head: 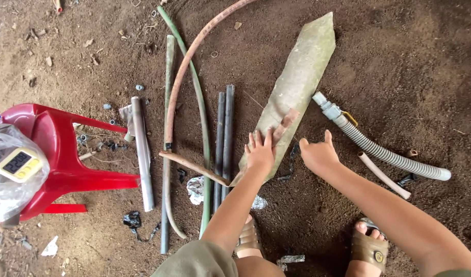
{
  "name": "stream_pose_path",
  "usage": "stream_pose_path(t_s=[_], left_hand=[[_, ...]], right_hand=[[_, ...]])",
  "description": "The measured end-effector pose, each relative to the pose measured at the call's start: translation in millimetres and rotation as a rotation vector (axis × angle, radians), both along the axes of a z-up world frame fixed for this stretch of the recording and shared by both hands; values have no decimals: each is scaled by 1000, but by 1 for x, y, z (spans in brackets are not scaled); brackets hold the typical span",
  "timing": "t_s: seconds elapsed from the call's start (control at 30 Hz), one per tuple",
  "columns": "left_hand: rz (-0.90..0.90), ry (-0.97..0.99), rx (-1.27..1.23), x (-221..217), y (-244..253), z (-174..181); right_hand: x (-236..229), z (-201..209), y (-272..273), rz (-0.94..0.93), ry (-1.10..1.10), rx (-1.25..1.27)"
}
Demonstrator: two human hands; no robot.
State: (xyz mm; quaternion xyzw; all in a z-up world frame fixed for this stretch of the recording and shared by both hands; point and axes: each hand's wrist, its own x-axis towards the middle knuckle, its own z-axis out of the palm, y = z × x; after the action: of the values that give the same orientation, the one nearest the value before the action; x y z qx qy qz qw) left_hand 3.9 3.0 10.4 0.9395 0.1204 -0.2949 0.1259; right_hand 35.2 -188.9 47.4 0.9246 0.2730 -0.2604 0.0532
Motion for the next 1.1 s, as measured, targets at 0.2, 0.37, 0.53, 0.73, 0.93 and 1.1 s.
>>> stream_pose_path(t_s=[0.2,0.37,0.53,0.73,0.93,1.1], left_hand=[[8,-2,0,-1,-3,11],[0,25,13,-1,-7,24],[-24,9,26,0,-4,11],[-34,-20,30,0,-1,-5],[-33,-25,47,-2,-3,9],[-31,-16,10,2,3,-7]], right_hand=[[-21,-7,-25,29,-29,-58],[-69,-16,-89,54,-98,-122],[-95,-21,-132,57,-175,-128],[-79,-33,-113,44,-105,-133],[-34,-7,-46,49,-3,-68],[9,-15,-1,8,-13,-17]])
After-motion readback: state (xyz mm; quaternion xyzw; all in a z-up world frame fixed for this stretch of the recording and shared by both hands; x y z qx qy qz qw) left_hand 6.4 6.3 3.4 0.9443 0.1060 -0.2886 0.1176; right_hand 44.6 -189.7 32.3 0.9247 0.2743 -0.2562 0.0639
